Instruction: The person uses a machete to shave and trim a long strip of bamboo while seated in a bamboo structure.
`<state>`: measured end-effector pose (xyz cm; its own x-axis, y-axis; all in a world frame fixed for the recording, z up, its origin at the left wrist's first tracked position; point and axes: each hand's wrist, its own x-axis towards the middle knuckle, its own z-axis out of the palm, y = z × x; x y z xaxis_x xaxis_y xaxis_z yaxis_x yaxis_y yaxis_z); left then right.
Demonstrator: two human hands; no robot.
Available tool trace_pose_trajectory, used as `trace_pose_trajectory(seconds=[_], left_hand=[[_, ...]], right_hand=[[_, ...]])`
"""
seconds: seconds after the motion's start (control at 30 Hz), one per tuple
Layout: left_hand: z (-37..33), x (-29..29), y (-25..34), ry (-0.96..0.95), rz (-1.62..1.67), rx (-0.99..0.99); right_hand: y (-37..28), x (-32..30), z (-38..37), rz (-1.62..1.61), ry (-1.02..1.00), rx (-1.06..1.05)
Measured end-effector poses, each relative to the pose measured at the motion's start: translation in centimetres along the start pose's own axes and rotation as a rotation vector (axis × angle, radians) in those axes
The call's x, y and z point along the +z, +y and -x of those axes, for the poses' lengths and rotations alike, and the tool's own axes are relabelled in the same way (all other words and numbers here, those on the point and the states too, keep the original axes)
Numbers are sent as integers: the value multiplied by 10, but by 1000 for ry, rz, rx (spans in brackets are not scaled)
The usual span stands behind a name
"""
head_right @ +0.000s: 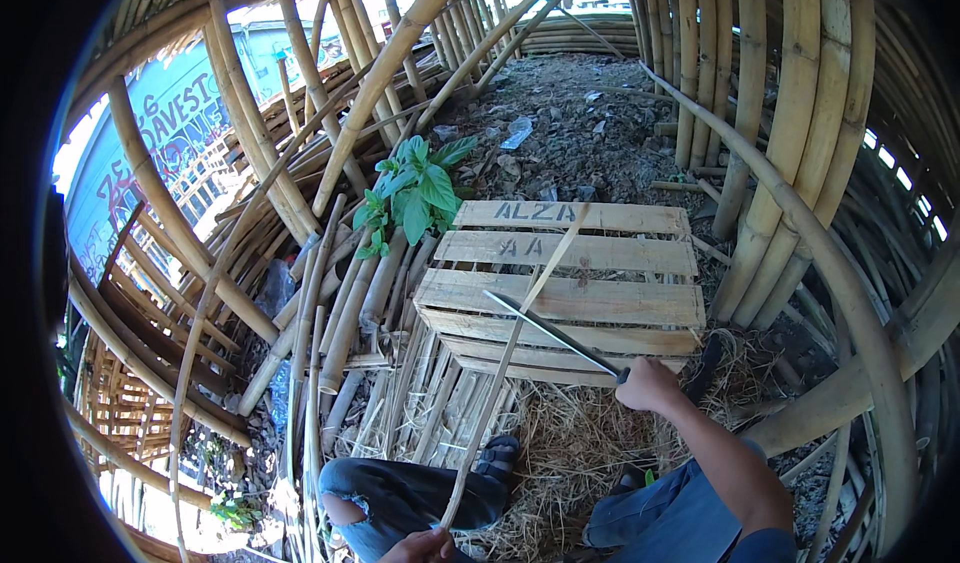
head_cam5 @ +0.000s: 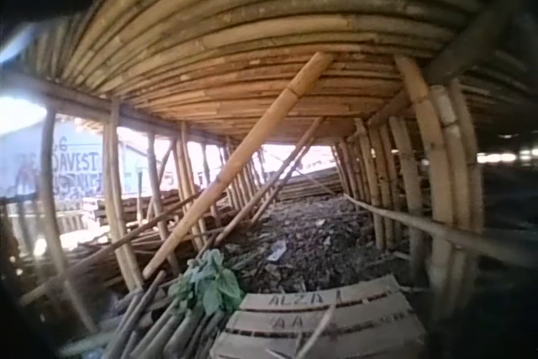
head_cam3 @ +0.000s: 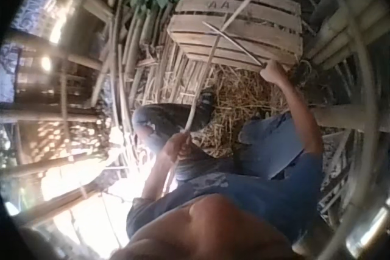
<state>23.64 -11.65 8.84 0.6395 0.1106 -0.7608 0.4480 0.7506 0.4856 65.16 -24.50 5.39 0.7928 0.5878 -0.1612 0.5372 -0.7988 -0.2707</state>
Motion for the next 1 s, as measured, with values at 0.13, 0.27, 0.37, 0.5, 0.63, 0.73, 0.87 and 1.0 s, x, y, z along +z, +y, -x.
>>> trace_pose_trajectory(seconds=[0.13, 0.27, 0.37, 0.5, 0.63, 0.73, 0.87, 1.0], left_hand=[[-10, -7, -6, 68, 79, -50], [-11, -8, 0, -24, 34, -68], [0, 15, 11, 61, 6, -68], [-18, -14, -12, 68, 10, -8], [-32, -43, -26, -39, 94, 46], [-28, -27, -9, -48, -206, -29], [-5, 16, 3, 106, 69, -1], [3, 22, 13, 39, 89, -115]], right_hand=[[-3, 29, 10, -321, -90, 65], [-6, 23, 26, 46, 62, -204], [0, 8, 11, 184, 45, -267], [3, -6, -2, 129, 44, 44], [-20, -23, 2, -117, -203, 130], [-22, -13, 10, -295, -321, 219], [-25, -10, 25, 9, -71, 4], [1, -12, 19, 218, -22, -261]])
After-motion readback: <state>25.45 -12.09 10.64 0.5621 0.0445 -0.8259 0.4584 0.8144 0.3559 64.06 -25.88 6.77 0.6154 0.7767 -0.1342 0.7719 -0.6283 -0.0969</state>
